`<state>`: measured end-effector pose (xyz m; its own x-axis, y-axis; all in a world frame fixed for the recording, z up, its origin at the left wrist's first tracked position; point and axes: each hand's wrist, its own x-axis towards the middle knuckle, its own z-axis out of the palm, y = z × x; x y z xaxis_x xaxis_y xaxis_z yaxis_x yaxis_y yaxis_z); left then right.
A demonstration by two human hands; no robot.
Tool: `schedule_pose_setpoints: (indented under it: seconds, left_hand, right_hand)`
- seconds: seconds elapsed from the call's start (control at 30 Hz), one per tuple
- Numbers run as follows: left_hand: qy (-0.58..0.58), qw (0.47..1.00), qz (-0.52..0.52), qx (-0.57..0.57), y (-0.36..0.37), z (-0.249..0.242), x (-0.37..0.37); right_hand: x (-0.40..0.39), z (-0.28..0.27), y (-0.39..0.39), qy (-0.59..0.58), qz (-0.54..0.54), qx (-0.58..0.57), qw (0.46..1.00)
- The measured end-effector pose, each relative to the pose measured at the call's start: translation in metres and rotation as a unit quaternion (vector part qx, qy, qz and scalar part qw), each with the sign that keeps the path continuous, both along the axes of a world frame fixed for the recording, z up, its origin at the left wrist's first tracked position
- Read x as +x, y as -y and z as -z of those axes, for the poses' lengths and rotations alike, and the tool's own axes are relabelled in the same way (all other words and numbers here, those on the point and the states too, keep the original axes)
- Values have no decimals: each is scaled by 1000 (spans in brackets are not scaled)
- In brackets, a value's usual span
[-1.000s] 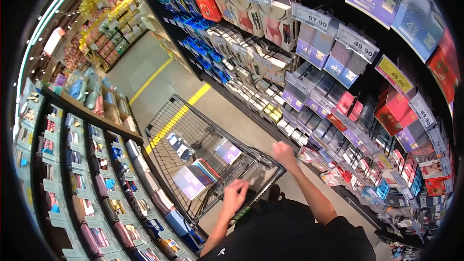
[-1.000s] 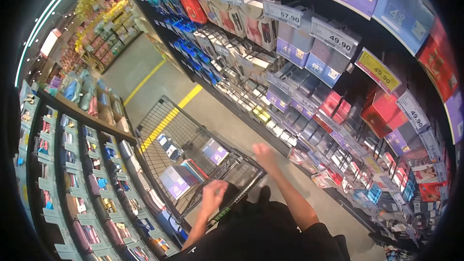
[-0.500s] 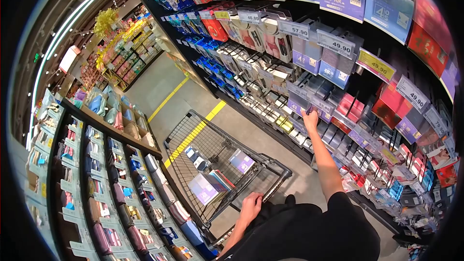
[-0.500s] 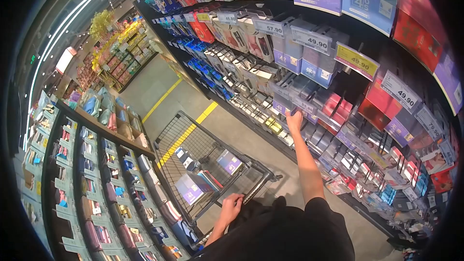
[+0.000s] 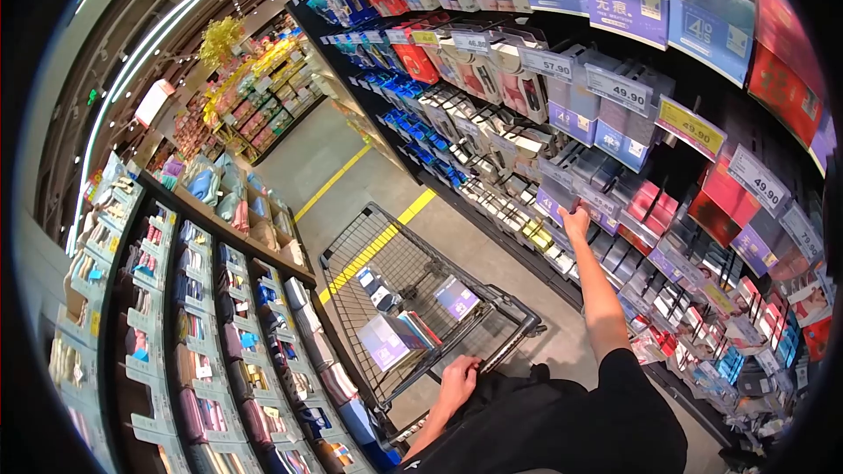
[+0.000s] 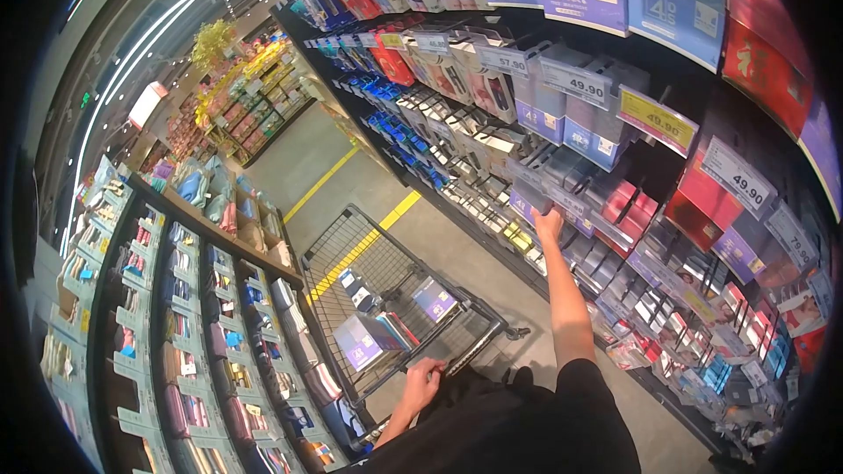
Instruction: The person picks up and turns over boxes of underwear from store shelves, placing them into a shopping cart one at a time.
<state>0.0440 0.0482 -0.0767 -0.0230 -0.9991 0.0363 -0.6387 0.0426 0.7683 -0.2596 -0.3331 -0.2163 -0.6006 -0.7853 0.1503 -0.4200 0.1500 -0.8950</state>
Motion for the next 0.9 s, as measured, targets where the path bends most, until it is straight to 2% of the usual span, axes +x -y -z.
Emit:
schedule_pose_setpoints:
  seconds: [0.07,0.13,0.17,0.23,0.33,0.4,0.47,0.5,0.63,0.8,0.9]
  left_hand:
    - [12,1000,9,10,0,0,1]
    - [6,1000,8,17,1,1,2]
    - [3,1000,9,23,1,1,3]
    - [1,1000,7,18,0,-2,1]
    - [1,1000,3,4,1,-2,0]
    - [2,1000,2,2,-2,3,0]
    - [-8,1000,0,-6,-1,10,2]
    - [-8,1000,0,-4,-2,11,1]
    - [0,999,-29,-32,-3,16,1]
    - [1,997,-60,-49,-2,15,2]
    - [-2,994,-81,-69,-2,10,3]
  right_hand:
    - [0,12,5,-42,8,-12,999]
    - [-2,4,-1,34,-36,18,999]
    - [-3,-2,-7,33,-37,20,999]
    - [-2,-15,-17,124,-83,11,989]
    - [0,-14,-20,85,-74,37,993]
    - [4,-11,-27,101,-89,22,991]
    - [2,-29,-41,292,-196,34,935]
    - [4,-42,-48,321,-223,32,920]
    - [7,-73,-66,364,-269,41,891]
    - [16,-65,-72,371,-311,86,871]
    - [25,-66,-86,426,-332,128,832]
